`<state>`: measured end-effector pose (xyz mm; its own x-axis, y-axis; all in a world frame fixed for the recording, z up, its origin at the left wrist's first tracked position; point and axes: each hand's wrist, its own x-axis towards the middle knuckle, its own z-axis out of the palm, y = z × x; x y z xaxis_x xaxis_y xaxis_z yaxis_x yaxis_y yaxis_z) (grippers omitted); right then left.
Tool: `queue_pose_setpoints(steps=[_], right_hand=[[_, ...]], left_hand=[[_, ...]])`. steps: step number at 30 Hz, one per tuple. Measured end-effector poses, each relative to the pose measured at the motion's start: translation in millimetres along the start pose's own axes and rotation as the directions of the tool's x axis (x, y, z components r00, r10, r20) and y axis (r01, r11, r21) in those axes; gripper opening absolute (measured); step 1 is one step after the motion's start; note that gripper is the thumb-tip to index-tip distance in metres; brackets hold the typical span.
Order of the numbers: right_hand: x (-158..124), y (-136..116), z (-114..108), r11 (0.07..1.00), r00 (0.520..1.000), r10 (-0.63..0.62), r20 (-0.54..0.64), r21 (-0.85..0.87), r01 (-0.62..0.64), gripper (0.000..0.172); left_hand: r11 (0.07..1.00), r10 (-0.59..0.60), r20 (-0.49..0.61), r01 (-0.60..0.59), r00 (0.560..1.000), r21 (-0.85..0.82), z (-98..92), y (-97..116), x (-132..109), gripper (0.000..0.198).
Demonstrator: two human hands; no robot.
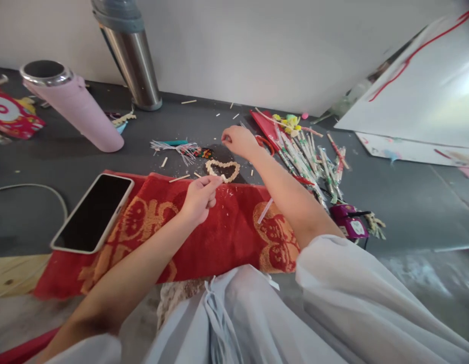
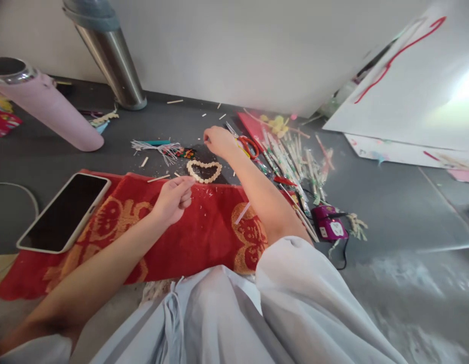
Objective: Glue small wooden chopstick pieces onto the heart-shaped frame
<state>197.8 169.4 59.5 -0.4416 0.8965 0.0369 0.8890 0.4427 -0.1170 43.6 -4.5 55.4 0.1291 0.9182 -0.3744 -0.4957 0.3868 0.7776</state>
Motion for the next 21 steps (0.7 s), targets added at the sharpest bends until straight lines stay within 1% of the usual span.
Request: queue_pose_setpoints(steps=[3, 7, 10, 16, 21], right_hand=[[23, -3, 7, 1.0, 0.999, -0.011, 0.034, -0.019, 0.012, 0.03], [38, -4, 12, 0.999, 0.999, 0.009, 0.054, -0.047, -0.007, 0.03], [41, -4, 14, 0.999, 0.998, 0.008, 0.066, -0.052, -0.005, 0.028], [41, -6, 18, 0.999, 0.999, 0.007, 0.047, -0.051, -0.004, 0.026], [38, -7, 15, 1.0, 1.0, 0.0, 0.023, -0.025, 0.001, 0.025]], left_hand=[[1.0, -0.008, 0.005, 0.008, 1.0, -0.003, -0.4, 0, 0, 0.027], [1.0, -0.012, 0.004, 0.012, 1.0, -0.011, -0.7, 1, -2, 0.028], [1.0, -0.004, 0.013, 0.004, 1.0, -0.003, -0.7, 1, -3, 0.03], [1.0, 0.025, 0.045, -0.026, 0.999, 0.011, -0.9, -1, -3, 0.043], [0.998, 0.049, 0.037, -0.05, 0.998, 0.03, -2.7, -1, -1, 0.042]])
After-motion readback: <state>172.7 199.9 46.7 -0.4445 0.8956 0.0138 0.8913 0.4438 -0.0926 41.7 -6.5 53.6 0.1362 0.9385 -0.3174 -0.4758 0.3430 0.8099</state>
